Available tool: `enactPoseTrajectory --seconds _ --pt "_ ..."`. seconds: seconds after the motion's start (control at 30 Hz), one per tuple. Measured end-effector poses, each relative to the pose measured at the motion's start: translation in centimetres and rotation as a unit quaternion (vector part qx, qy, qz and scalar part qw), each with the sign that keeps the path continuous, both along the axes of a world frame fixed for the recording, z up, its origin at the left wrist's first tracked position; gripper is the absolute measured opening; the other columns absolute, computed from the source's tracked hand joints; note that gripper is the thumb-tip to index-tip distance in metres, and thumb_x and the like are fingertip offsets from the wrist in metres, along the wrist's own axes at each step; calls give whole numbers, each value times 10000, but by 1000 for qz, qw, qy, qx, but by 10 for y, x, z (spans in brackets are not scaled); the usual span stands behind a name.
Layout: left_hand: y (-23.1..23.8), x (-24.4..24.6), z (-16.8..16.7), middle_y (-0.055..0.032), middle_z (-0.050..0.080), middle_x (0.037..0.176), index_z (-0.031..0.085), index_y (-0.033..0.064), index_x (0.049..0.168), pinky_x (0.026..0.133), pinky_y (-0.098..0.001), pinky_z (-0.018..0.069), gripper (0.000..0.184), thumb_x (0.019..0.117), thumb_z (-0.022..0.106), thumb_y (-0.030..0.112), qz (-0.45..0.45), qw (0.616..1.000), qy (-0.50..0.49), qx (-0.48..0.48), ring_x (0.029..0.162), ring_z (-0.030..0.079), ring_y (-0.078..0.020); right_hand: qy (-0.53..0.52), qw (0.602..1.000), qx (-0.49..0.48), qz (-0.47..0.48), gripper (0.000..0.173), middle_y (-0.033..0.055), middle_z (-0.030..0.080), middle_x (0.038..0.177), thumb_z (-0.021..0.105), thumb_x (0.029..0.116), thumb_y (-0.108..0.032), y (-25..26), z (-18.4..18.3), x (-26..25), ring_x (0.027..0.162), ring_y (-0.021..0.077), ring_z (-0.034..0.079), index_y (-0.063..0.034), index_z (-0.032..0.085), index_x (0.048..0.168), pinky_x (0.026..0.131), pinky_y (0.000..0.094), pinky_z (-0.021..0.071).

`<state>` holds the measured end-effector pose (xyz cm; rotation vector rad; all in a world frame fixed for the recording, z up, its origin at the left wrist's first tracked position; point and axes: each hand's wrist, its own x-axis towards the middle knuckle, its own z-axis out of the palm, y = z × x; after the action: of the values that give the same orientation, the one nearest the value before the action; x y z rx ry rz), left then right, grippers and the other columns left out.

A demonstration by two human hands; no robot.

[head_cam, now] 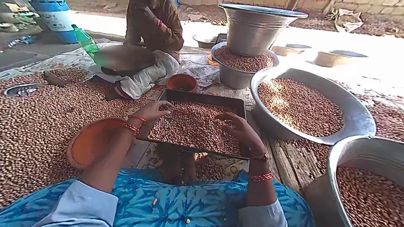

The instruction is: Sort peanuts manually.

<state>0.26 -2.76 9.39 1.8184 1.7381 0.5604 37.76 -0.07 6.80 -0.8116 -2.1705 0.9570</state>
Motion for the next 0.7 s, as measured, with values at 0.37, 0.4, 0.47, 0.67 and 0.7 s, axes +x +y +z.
enactPoseTrajectory --seconds 0.37,0.4,0.47,0.67,0.7 --pt "-55 -47 -59 -263 532 1425 424 -28 1491 1089 -431 437 533 1021 638 106 201 952 -157 -167 1266 566 -298 10 923 -241 -298 534 250 545 1433 514 1083 -165 30 -56 32 1267 281 584 -19 328 1562 1063 445 462" --pt "-57 -40 -50 -243 535 1414 416 -9 1498 1060 -404 447 524 1028 620 103 203 952 -171 -150 1230 571 -264 60 921 -241 -301 493 232 547 1422 487 1084 -125 30 -61 31 1228 235 588 -13 352 1545 1034 391 475" --pt "-66 -24 -19 -228 544 1401 409 -8 1500 1045 -383 453 516 1044 603 133 178 961 -182 -107 1198 578 -230 135 915 -239 -296 488 228 516 1469 467 1082 -76 29 -69 37 1252 188 573 14 352 1548 1047 317 464" --pt "-100 10 57 -86 594 1267 388 13 1510 935 -205 504 541 1028 578 172 73 975 -207 20 1049 603 -16 170 875 -281 -356 498 182 526 1497 499 1088 -166 19 -89 41 1283 159 563 -16 394 1551 1084 319 433" --pt "-97 7 51 -134 578 1342 376 10 1527 988 -243 493 554 1034 587 147 89 973 -211 8 1121 600 -62 173 876 -276 -355 521 192 484 1541 492 1088 -151 17 -88 40 1343 187 529 -21 358 1575 1120 341 408"
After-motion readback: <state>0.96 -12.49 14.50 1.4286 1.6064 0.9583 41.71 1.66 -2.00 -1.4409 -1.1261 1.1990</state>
